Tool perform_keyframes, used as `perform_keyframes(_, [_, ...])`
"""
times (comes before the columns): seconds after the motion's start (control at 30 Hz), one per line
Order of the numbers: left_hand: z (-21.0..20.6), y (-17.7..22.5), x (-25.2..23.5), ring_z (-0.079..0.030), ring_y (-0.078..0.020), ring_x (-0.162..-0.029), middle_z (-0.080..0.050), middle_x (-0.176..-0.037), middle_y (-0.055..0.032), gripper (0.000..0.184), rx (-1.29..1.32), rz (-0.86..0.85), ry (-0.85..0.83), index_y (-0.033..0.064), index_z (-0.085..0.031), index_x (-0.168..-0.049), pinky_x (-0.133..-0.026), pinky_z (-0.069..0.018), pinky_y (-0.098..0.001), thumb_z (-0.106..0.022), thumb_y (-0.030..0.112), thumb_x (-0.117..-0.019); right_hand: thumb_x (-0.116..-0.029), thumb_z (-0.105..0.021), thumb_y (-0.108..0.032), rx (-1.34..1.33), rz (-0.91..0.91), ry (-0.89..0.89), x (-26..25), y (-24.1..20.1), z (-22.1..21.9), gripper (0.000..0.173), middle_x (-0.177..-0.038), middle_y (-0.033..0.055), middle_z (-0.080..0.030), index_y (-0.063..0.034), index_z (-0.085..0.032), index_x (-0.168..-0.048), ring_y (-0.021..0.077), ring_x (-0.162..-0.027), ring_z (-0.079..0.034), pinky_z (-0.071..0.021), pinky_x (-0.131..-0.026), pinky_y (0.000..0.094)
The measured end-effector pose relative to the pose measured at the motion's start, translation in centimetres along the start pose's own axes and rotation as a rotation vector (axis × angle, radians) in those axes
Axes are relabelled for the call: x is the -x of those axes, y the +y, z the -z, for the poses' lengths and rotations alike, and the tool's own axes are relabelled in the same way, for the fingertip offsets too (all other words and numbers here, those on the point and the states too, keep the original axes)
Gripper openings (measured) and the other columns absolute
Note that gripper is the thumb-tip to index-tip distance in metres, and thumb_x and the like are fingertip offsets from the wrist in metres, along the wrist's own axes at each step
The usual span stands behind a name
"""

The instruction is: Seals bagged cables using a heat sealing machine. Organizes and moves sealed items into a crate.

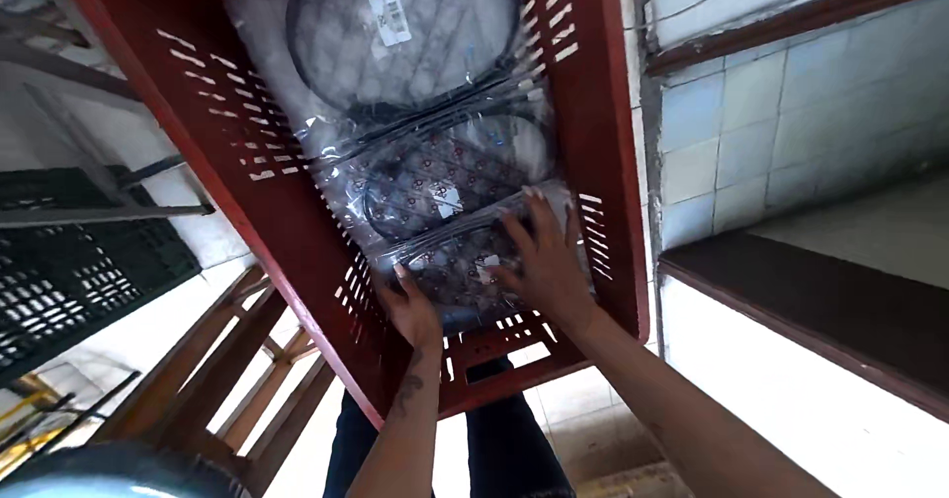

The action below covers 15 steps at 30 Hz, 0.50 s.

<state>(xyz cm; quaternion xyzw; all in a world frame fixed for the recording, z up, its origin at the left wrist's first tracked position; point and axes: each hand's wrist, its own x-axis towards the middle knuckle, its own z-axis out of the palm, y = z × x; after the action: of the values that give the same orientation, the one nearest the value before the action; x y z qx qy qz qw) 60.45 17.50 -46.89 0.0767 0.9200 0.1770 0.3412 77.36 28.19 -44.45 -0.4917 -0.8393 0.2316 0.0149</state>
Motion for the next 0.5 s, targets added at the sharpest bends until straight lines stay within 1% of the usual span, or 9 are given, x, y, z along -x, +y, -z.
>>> perform_keyframes(0.03, [-1.0, -0.1, -0.2, -0.046, -0.0396, -0.142, -0.04, -0.159, -0.0211, 0.069, -0.112, 0.013, 0.033, 0.0112, -0.021, -0.163, -0.113, -0.0387, -0.0606, -0.03, 0.053, -0.1094, -0.0966, -0.051, -0.066, 0.009, 0.058, -0.03, -0.5, 0.5, -0.7, 0.071, -0.162, 0.0243, -0.033, -0.0244, -0.047, -0.154, 0.0438, -0.153, -0.026, -0.0148, -0.119, 0.0731])
perform_keyframes(0.07, [-1.9, -0.5, -0.2, -0.051, -0.0414, -0.137, -0.043, -0.156, -0.0226, 0.07, -0.201, -0.017, 0.08, 0.0086, -0.022, -0.163, -0.109, -0.0428, -0.0614, -0.027, 0.053, -0.1095, -0.0992, -0.047, -0.064, 0.032, 0.101, -0.069, -0.8, 1.2, -1.7, 0.066, -0.165, 0.0222, -0.029, -0.0308, -0.044, -0.156, 0.0434, -0.154, -0.022, -0.0125, -0.12, 0.0727])
perform_keyframes(0.1, [-2.9, -1.0, -0.3, -0.054, -0.0421, -0.133, -0.046, -0.154, -0.0238, 0.069, -0.249, -0.059, 0.134, 0.0058, -0.025, -0.161, -0.106, -0.0453, -0.0614, -0.027, 0.052, -0.1096, -0.1001, -0.044, -0.064, 0.07, 0.138, -0.086, -0.9, 2.1, -2.8, 0.065, -0.166, 0.0208, -0.027, -0.0337, -0.041, -0.158, 0.0438, -0.155, -0.02, -0.0118, -0.119, 0.073])
perform_keyframes(0.13, [-3.6, -1.2, -0.6, -0.055, -0.0425, -0.133, -0.046, -0.153, -0.0247, 0.068, -0.264, -0.088, 0.172, 0.0037, -0.026, -0.161, -0.106, -0.0456, -0.0613, -0.028, 0.049, -0.1097, -0.0999, -0.042, -0.064, 0.107, 0.165, -0.066, -1.0, 2.8, -3.8, 0.065, -0.166, 0.0204, -0.028, -0.0344, -0.04, -0.158, 0.0442, -0.154, -0.021, -0.0127, -0.118, 0.0734])
perform_keyframes(0.2, [-4.3, -2.0, -0.9, -0.053, -0.0445, -0.135, -0.044, -0.155, -0.0265, 0.067, -0.274, -0.09, 0.191, 0.0005, -0.024, -0.16, -0.105, -0.0441, -0.0633, -0.026, 0.045, -0.1102, -0.0983, -0.04, -0.067, 0.153, 0.183, -0.006, -0.3, 3.2, -5.6, 0.067, -0.163, 0.0215, -0.034, -0.034, -0.043, -0.156, 0.0458, -0.152, -0.025, -0.0152, -0.115, 0.0754])
perform_keyframes(0.3, [-5.3, -2.5, -1.2, -0.055, -0.0462, -0.131, -0.046, -0.151, -0.0291, 0.068, -0.275, -0.092, 0.229, -0.004, -0.026, -0.157, -0.101, -0.0452, -0.0652, -0.024, 0.043, -0.1081, -0.0951, -0.042, -0.07, 0.167, 0.223, 0.074, 0.2, 3.8, -6.4, 0.066, -0.159, 0.0212, -0.04, -0.0345, -0.048, -0.15, 0.0456, -0.15, -0.03, -0.0172, -0.114, 0.0755])
perform_keyframes(0.4, [-5.7, -2.6, -1.3, -0.059, -0.0459, -0.125, -0.052, -0.145, -0.0298, 0.068, -0.262, -0.112, 0.27, -0.007, -0.029, -0.155, -0.097, -0.0478, -0.0643, -0.025, 0.041, -0.1066, -0.0955, -0.037, -0.072, 0.18, 0.261, 0.097, 0.2, 4.4, -6.8, 0.067, -0.16, 0.0193, -0.039, -0.0358, -0.045, -0.151, 0.0439, -0.151, -0.028, -0.0162, -0.113, 0.0754])
perform_keyframes(0.5, [-5.8, -2.5, -1.3, -0.059, -0.0463, -0.126, -0.052, -0.144, -0.0303, 0.069, -0.255, -0.109, 0.267, -0.0079, -0.027, -0.155, -0.097, -0.047, -0.0648, -0.025, 0.041, -0.1059, -0.0957, -0.036, -0.073, 0.194, 0.276, 0.124, 0.2, 4.7, -7.1, 0.067, -0.159, 0.0184, -0.04, -0.0354, -0.045, -0.151, 0.0432, -0.151, -0.029, -0.0153, -0.113, 0.0752])
